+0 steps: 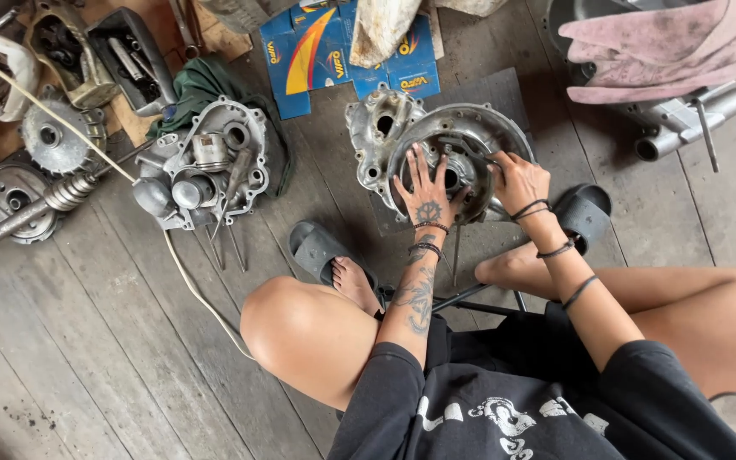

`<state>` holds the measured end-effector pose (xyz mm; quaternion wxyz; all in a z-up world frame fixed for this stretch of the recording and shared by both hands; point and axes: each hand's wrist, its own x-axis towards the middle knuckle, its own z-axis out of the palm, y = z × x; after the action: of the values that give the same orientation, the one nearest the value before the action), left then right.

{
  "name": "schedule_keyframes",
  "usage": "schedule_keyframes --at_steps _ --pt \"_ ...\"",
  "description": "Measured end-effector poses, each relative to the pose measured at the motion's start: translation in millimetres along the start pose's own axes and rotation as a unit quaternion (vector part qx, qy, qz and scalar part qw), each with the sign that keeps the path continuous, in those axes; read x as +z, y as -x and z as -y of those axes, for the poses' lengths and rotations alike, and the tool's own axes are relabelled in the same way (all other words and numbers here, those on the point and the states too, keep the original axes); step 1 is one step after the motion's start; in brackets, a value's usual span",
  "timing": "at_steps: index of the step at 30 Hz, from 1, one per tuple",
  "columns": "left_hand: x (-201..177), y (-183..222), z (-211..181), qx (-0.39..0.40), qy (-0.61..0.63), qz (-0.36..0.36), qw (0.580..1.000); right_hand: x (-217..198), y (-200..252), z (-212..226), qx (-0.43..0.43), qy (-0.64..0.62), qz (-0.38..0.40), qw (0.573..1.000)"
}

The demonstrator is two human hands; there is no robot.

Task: The person is sitting on the floor, inspecting a motorcycle engine casing by rotating it, touching various parts, and using a small metal probe to check internal components.

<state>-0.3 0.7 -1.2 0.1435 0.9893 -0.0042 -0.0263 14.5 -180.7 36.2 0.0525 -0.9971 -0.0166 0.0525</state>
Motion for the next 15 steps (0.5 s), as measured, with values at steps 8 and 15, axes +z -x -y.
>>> schedule_keyframes --at_steps 8,15 --pt "-6 0 -1 0.006 0.01 -0.001 1.0 6 -8 -12 -0.032 0.004 -0.008 0.999" --pt "-8 1 -1 0.007 0.015 -0.012 1.0 -5 -16 -11 -0.029 -0.029 0.058 0.997"
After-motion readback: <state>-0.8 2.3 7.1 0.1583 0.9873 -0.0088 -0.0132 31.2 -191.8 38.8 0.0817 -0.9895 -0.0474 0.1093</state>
